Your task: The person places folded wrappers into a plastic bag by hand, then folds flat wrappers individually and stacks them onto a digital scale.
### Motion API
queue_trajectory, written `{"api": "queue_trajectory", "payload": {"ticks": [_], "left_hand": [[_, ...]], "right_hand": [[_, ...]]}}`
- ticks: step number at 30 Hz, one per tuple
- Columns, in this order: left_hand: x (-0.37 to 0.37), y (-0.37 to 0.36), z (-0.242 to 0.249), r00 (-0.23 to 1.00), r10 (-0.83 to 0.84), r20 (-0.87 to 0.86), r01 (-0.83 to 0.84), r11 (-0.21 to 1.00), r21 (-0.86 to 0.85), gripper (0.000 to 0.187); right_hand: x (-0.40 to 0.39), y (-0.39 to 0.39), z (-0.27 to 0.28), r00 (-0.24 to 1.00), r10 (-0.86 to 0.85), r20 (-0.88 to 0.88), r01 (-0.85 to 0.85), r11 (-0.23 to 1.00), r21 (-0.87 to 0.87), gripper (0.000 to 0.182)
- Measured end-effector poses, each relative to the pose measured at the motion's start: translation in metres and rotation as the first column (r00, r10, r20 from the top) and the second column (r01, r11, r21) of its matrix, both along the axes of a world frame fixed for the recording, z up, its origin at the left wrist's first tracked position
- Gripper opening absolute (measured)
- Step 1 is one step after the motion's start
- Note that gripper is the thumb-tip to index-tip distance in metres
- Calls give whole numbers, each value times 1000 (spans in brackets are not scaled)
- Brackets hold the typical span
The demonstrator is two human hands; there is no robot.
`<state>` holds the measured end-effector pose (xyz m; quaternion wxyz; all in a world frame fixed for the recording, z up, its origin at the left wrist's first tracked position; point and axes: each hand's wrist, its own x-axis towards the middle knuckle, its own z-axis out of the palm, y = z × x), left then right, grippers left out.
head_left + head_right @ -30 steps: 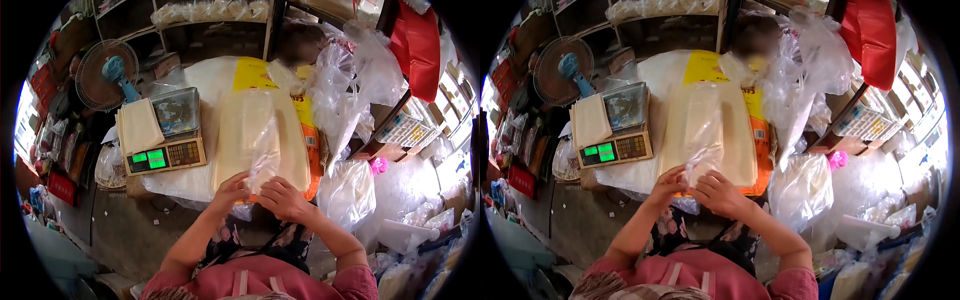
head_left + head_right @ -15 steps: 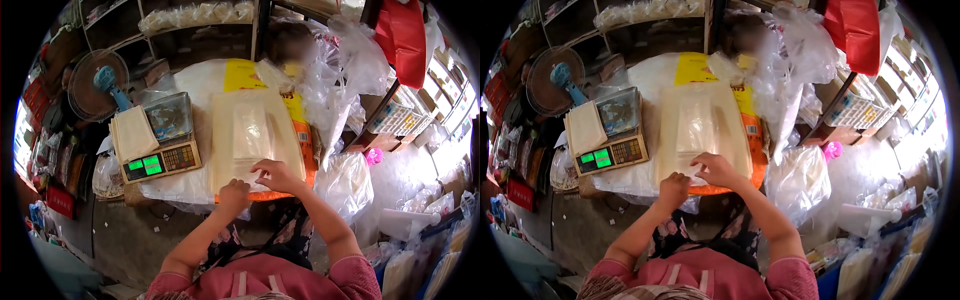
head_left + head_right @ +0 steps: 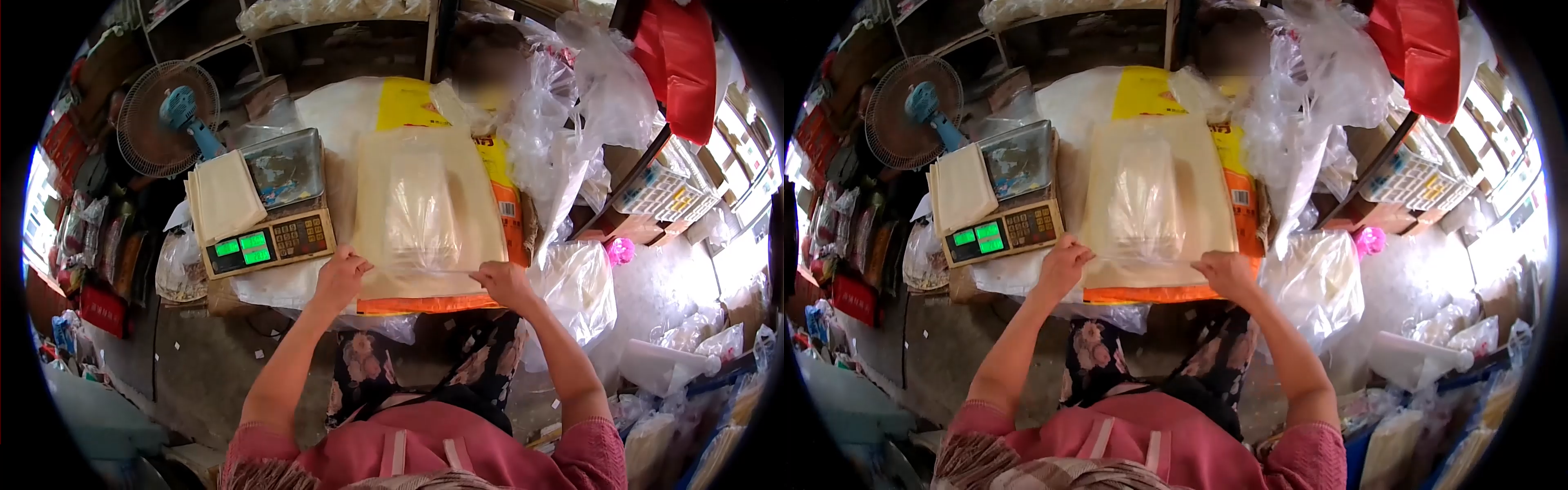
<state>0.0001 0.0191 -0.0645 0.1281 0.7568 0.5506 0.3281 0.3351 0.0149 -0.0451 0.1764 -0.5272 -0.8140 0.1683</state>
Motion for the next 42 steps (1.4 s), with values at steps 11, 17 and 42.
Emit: {"api": "queue_trajectory", "payload": {"ticks": [11,17,42], "left_hand": [[73,-28,55,848,-442,294,408,897,172,15],[68,4,18,931,-346,114,321,928,190,25],[50,-15,24,934,-56,354,19,994,108,19]], "right_hand": [[-78,-11,9,931,237,-277,-188,963,192,31],[-79,0,-11,800,81,-595,-80,996,27,20],[32,21,16,112,-294,-949,394,890,-229,28]]}}
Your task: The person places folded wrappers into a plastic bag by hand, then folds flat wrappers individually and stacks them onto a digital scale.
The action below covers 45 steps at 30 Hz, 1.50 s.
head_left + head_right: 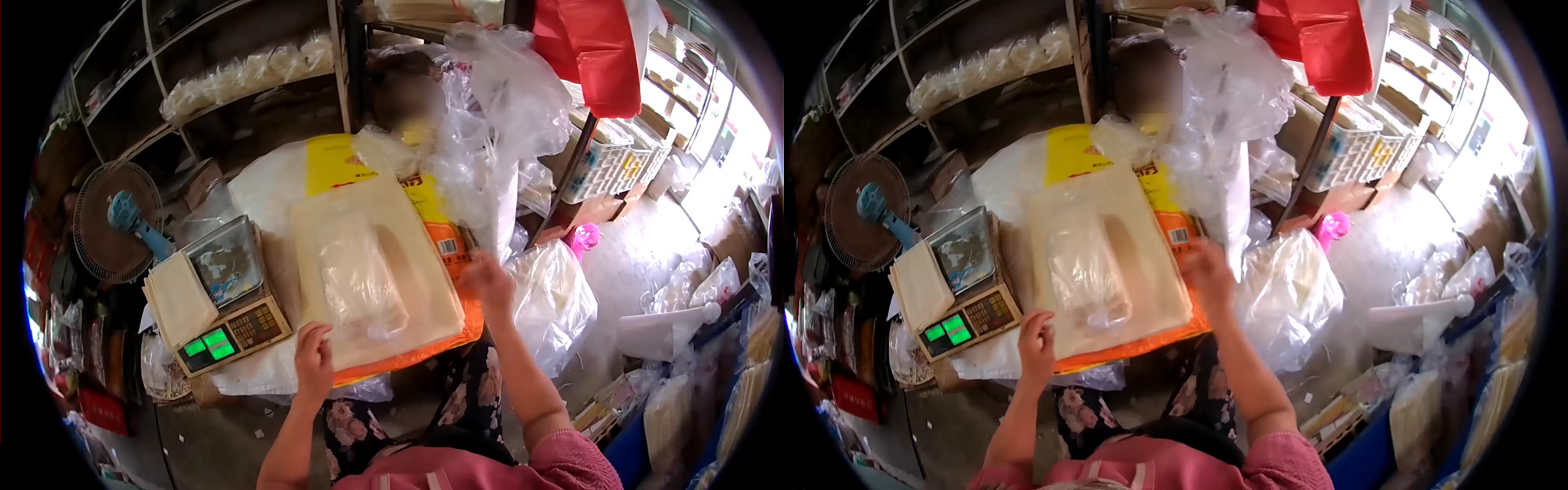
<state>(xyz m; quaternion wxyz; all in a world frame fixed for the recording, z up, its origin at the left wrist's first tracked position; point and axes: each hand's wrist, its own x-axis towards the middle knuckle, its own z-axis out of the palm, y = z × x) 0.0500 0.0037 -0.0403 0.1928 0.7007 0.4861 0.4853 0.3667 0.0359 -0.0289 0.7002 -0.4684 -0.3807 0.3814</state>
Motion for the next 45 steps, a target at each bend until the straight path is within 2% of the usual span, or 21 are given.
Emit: {"api": "queue_trajectory", "payload": {"ticks": [1,2,4,6,8,13,15,19,22,24,26,28,30,32,36,38,40,41,42,44,45], "left_hand": [[-4,-1,-4,1000,11,6,-11,1000,-10,20],[-7,-6,-9,1000,24,14,-24,999,-25,20],[-2,-11,-8,1000,20,11,-20,1000,-13,21],[14,-13,7,1000,-15,-15,16,998,54,20],[15,-13,11,999,-16,-36,21,989,144,19],[4,-23,12,999,5,-32,0,985,170,15],[7,-26,17,999,-30,-18,33,988,148,17],[36,-13,16,850,-246,466,393,885,-250,28],[67,-2,19,747,-181,639,545,718,-434,37],[64,-5,32,791,-36,610,471,673,-570,38],[56,-14,41,820,-19,572,421,697,-580,38],[35,-24,46,841,-101,531,383,804,-455,38],[17,-34,42,884,-112,454,338,824,-454,39],[5,-42,43,918,-119,378,301,830,-470,40],[-6,-47,33,876,-307,372,401,892,-208,41],[-18,-44,37,939,-136,317,238,921,-310,40],[-29,-40,29,929,135,345,20,911,-412,33],[-32,-37,26,967,227,114,-218,973,-79,28],[-34,-35,25,921,381,-75,-342,886,312,23],[-17,-65,34,992,110,58,-97,978,-186,16],[-7,-71,37,994,-105,15,106,960,-260,9]], "right_hand": [[34,18,-13,847,-313,430,364,931,-40,38],[58,36,-17,621,-488,613,522,841,140,48],[82,74,-31,260,-515,817,680,698,224,54],[102,94,-36,224,-402,888,603,773,198,41],[108,94,-26,479,-278,833,597,799,-77,27],[96,75,-31,379,-613,693,610,729,311,12],[83,57,-27,406,-519,752,489,818,301,12],[5,-2,6,628,-50,777,8,998,57,3],[-72,-54,9,395,285,873,-403,908,-114,14],[-94,-78,-7,189,302,934,-582,801,-141,28],[-92,-100,26,265,537,801,-586,749,-308,41],[-76,-106,58,459,506,730,-564,801,-201,37],[-66,-104,80,638,318,701,-339,934,-114,31],[-74,-79,97,556,-110,824,-170,955,242,20],[-72,-48,64,630,298,718,-425,905,-2,17],[-66,-49,61,583,597,552,-604,772,-197,17],[-73,-56,48,586,666,462,-591,741,-319,14],[-81,-60,43,609,686,398,-592,727,-347,13],[-89,-62,40,631,698,339,-593,715,-370,11],[-104,-72,30,602,788,131,-709,602,-367,8],[-110,-78,22,583,800,138,-723,589,-362,12]]}}
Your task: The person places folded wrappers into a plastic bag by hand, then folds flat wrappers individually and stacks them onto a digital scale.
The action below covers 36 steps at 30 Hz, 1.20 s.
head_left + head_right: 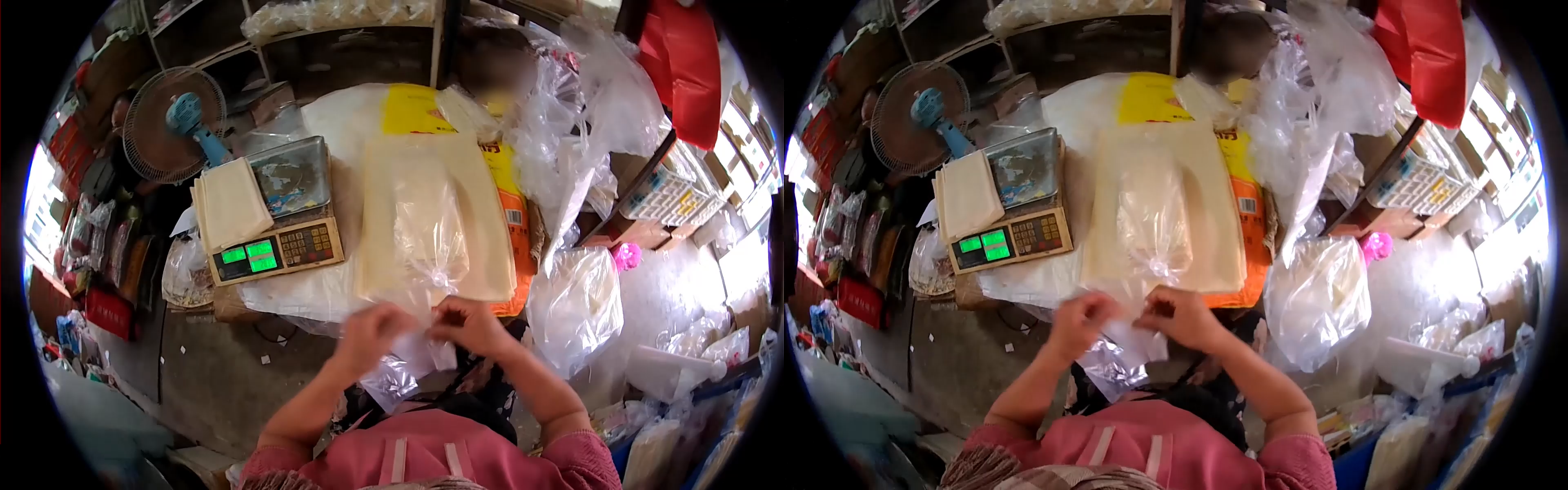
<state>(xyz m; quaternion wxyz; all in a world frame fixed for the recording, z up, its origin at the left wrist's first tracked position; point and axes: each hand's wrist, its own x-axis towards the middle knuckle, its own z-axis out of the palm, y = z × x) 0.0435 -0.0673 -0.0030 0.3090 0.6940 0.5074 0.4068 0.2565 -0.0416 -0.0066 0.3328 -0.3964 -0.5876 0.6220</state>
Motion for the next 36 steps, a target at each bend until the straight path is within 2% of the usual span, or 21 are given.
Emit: {"api": "queue_trajectory", "payload": {"ticks": [3,5,9,11,13,15,16,17,19,21,22,24,27,28,29,30,31,32,33,34,36], "left_hand": [[7,1,-15,843,-56,535,364,791,-492,13],[-3,4,-11,508,233,829,352,822,-447,14],[-29,12,-39,24,408,913,435,818,-377,16],[-7,8,-10,297,648,701,118,703,-701,21],[11,13,-23,347,431,833,79,872,-484,19],[13,16,-22,304,233,924,274,907,-319,18],[12,16,-19,273,134,953,371,899,-233,17],[3,18,-7,273,131,953,344,912,-225,18],[-28,25,19,277,124,953,300,931,-208,18],[-45,40,15,698,198,688,-223,973,-54,21],[-52,44,20,848,346,401,-483,815,320,24],[-17,24,43,992,128,23,-116,797,592,25],[-5,12,-4,777,-394,-490,535,825,184,26],[-14,18,4,731,-611,-305,588,790,-173,24],[-24,24,13,729,-677,-101,554,670,-495,22],[-49,30,-20,841,-372,393,528,721,-449,20],[-59,39,-25,551,-171,817,583,779,-231,19],[-51,42,10,353,63,933,485,841,-240,22],[-54,60,0,142,-116,983,593,805,10,24],[-44,72,0,134,-19,991,546,836,-58,19],[-27,107,-32,663,26,748,236,941,-242,12]], "right_hand": [[0,-5,-16,985,103,135,-114,991,72,25],[19,-3,-27,999,-38,-19,35,992,-123,26],[89,17,-80,788,-288,544,162,950,267,18],[55,1,-18,813,-368,450,125,866,484,14],[29,-11,18,893,-437,106,252,682,687,21],[2,-22,10,951,-161,-264,283,796,535,26],[-9,-25,20,990,-21,143,-53,866,497,31],[-13,-18,1,883,157,443,-403,739,541,41],[-25,-1,-14,-81,499,863,-845,424,-325,53],[-12,6,-17,34,597,802,-855,433,-286,56],[-2,7,-20,97,646,757,-855,443,-269,57],[12,21,-59,340,690,639,-865,496,-77,53],[26,34,-16,426,731,533,-876,480,42,34],[37,42,0,452,771,449,-873,485,45,28],[49,44,21,457,825,333,-729,562,-390,24],[81,47,5,660,741,123,-724,671,-160,26],[110,51,-22,764,631,-134,-630,775,54,28],[118,60,-49,887,395,-239,-377,918,119,29],[98,61,-33,937,169,-306,-180,984,-10,29],[79,61,-17,929,-89,-360,40,989,-141,29],[50,70,-4,827,-432,-360,325,889,-322,29]]}}
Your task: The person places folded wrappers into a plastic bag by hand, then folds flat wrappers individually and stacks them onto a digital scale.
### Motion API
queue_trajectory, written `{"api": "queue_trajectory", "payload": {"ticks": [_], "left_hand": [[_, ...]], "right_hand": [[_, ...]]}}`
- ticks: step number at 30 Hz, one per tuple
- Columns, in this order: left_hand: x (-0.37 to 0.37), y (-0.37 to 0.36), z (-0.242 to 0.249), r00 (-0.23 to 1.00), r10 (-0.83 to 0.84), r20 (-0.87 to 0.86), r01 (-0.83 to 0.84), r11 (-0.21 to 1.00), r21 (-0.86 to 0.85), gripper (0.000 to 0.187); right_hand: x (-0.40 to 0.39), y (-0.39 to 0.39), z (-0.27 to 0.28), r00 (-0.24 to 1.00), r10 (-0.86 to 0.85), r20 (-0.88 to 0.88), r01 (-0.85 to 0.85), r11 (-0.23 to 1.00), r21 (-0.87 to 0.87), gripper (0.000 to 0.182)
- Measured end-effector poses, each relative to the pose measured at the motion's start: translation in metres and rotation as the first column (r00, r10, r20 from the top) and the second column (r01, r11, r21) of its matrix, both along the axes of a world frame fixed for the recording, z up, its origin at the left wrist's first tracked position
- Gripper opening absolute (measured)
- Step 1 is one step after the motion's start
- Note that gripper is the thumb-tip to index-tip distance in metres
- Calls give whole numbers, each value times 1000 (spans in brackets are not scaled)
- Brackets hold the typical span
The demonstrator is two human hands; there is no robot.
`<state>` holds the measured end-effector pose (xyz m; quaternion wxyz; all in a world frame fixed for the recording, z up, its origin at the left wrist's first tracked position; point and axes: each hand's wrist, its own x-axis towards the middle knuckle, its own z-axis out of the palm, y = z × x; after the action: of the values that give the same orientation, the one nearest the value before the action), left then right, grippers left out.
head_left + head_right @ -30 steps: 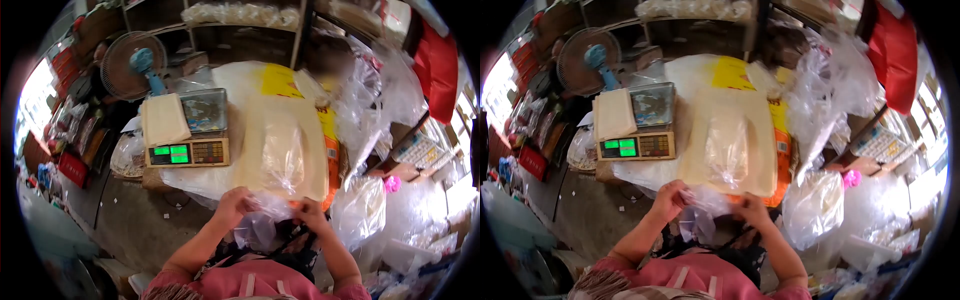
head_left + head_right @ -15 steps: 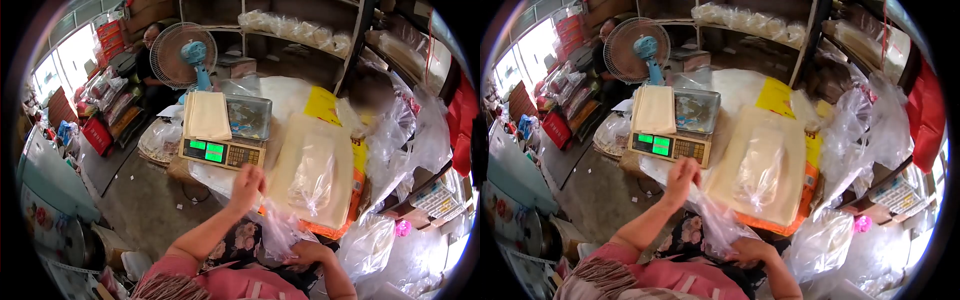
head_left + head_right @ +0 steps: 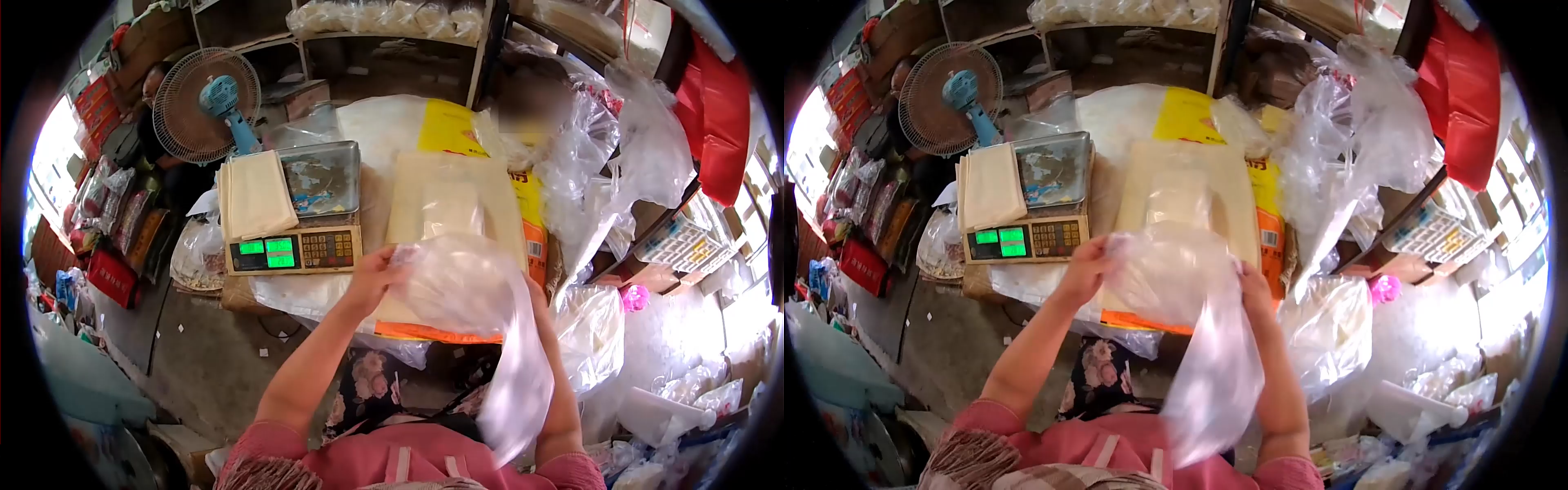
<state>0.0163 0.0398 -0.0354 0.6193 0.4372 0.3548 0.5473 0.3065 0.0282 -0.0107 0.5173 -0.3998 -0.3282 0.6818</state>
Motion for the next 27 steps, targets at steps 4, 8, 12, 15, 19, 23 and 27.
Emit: {"api": "queue_trajectory", "payload": {"ticks": [4,8,12,15,19,23,27], "left_hand": [[27,27,-72,724,-26,-690,-147,970,-191,17],[34,8,-43,773,-162,-614,-4,965,-260,21],[32,-10,56,921,-269,-281,221,957,-189,18],[38,7,63,982,-155,-110,149,987,-58,16],[4,55,58,638,-352,685,382,917,115,18],[0,101,55,982,-80,172,106,982,-153,17],[24,153,-63,296,68,-953,-146,989,25,20]], "right_hand": [[-8,18,-43,1000,26,-6,-27,998,-54,31],[10,15,-37,989,119,-85,-115,992,47,33],[18,41,2,962,68,-266,-21,985,173,35],[9,69,2,918,11,-396,63,983,173,37],[-11,64,-13,848,1,-531,100,982,163,37],[-22,72,-12,899,-109,-425,166,981,98,34],[-20,89,-91,968,-237,82,236,972,20,33]]}}
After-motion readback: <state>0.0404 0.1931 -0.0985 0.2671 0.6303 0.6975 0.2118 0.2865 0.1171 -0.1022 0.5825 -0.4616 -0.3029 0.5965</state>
